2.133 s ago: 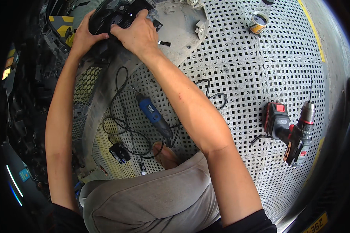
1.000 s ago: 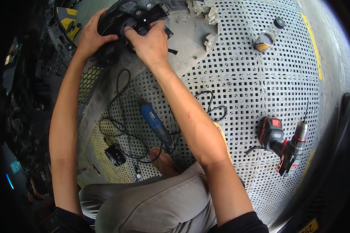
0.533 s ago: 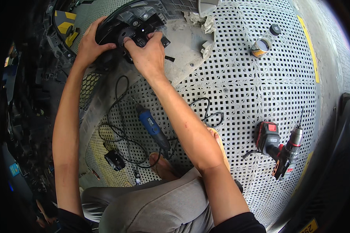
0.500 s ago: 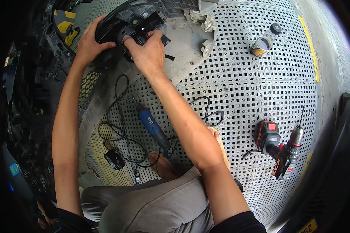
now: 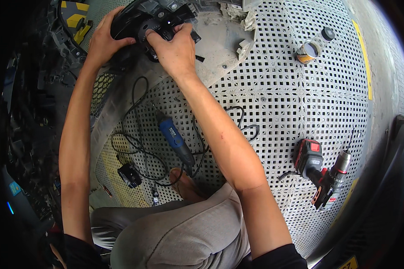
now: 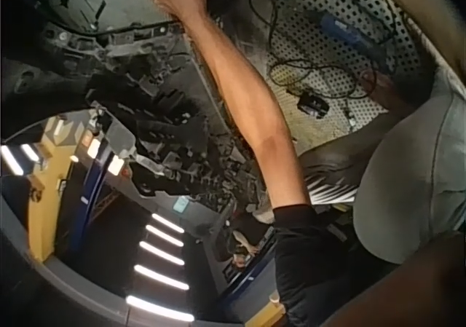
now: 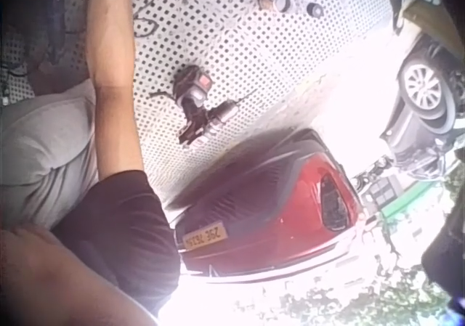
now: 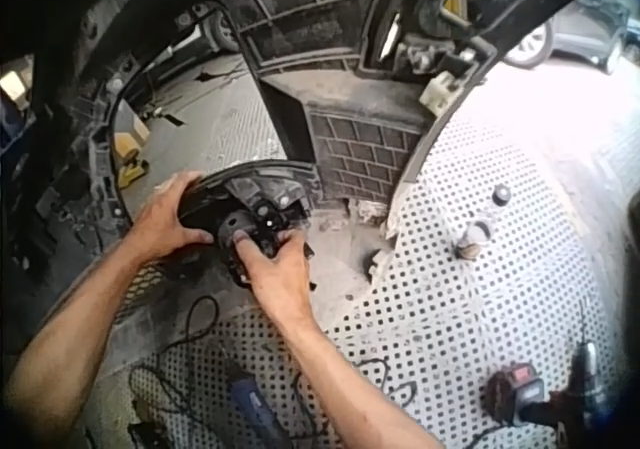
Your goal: Replacing or repairing components on a car bumper assembly using power tools.
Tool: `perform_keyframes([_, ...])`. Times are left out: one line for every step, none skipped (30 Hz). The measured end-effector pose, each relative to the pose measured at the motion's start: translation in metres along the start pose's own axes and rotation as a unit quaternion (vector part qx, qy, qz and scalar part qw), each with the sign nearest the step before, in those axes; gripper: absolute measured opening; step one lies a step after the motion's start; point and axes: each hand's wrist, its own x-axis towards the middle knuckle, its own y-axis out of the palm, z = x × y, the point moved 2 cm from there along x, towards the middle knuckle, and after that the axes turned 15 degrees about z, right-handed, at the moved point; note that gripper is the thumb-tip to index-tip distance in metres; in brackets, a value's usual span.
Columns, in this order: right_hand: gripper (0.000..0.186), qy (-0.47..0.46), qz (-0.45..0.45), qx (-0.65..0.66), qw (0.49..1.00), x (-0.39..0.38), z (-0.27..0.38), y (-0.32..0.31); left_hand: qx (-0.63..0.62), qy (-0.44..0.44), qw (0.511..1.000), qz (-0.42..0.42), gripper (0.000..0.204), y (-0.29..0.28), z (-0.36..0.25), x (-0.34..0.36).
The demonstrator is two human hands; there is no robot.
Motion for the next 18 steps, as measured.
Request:
perform_keyframes([0.077, 0.000, 0.004, -0.002, 1.000, 0.000, 0.000, 0.001, -0.002, 0.002, 1.000, -0.004, 0.095, -0.002, 0.001, -0.002])
perform_keyframes([0.076, -0.004, 0.001, 0.002, 1.000, 0.000, -0.003, -0.001, -0.007, 0.000, 1.000, -0.007, 0.095, -0.005, -0.013, 0.000])
perform_keyframes([0.075, -0.009, 0.000, 0.007, 1.000, 0.002, -0.004, -0.003, -0.010, -0.057, 0.998, 0.024, 0.096, -0.008, -0.024, 0.003])
perform_keyframes([0.075, -0.013, 0.009, 0.006, 1.000, 0.001, -0.001, -0.001, -0.008, -0.120, 0.991, 0.054, 0.096, -0.014, -0.032, 0.002])
perform_keyframes([0.074, -0.004, 0.003, 0.021, 1.000, -0.002, 0.002, -0.001, -0.007, -0.128, 0.991, 0.047, 0.096, -0.016, -0.033, 0.000])
perform_keyframes([0.074, 0.005, -0.003, 0.035, 0.999, -0.002, 0.006, 0.000, 0.006, -0.114, 0.992, 0.050, 0.089, -0.015, -0.031, 0.000])
perform_keyframes([0.073, 0.004, -0.005, 0.033, 0.999, 0.000, 0.004, -0.005, 0.016, -0.094, 0.994, 0.048, 0.082, -0.012, -0.028, 0.004])
perform_keyframes([0.074, 0.005, 0.005, 0.037, 0.999, -0.001, 0.008, 0.004, 0.052, 0.026, 0.998, -0.033, 0.096, -0.004, 0.001, 0.000])
perform_keyframes([0.074, 0.009, 0.007, 0.033, 0.999, -0.001, 0.006, 0.003, 0.050, -0.019, 0.998, -0.029, 0.098, 0.003, 0.006, -0.001])
perform_keyframes([0.077, 0.023, 0.007, 0.012, 1.000, 0.000, 0.001, -0.002, 0.041, 0.000, 0.999, -0.030, 0.098, 0.005, 0.004, 0.001])
perform_keyframes([0.080, 0.033, 0.011, -0.013, 0.999, -0.001, 0.013, 0.000, 0.032, 0.016, 0.999, -0.036, 0.098, 0.002, 0.005, -0.002])
perform_keyframes([0.085, 0.073, 0.044, 0.020, 0.996, -0.008, 0.024, 0.001, 0.031, 0.007, 0.999, -0.037, 0.099, 0.000, 0.006, -0.005])
perform_keyframes([0.091, 0.073, 0.061, 0.007, 0.995, -0.007, 0.021, -0.002, 0.031, 0.000, 0.999, -0.036, 0.099, 0.001, 0.003, -0.005])
perform_keyframes([0.092, 0.084, 0.065, -0.001, 0.994, -0.008, 0.021, -0.003, 0.016, 0.006, 0.999, -0.031, 0.102, 0.001, 0.003, -0.007])
perform_keyframes([0.094, 0.094, 0.069, -0.009, 0.993, -0.008, 0.021, -0.003, 0.028, 0.003, 0.999, -0.035, 0.103, 0.003, 0.005, -0.005])
perform_keyframes([0.095, 0.095, 0.074, -0.014, 0.993, -0.009, 0.023, -0.007, 0.022, 0.002, 1.000, -0.020, 0.102, 0.003, 0.003, -0.003])
perform_keyframes([0.096, 0.096, 0.080, -0.019, 0.992, -0.011, 0.027, -0.008, 0.015, 0.001, 1.000, -0.005, 0.102, 0.002, 0.001, -0.003])
perform_keyframes([0.092, 0.103, 0.080, -0.013, 0.991, -0.012, 0.029, -0.007, 0.011, -0.004, 1.000, 0.003, 0.102, 0.001, 0.001, -0.003])
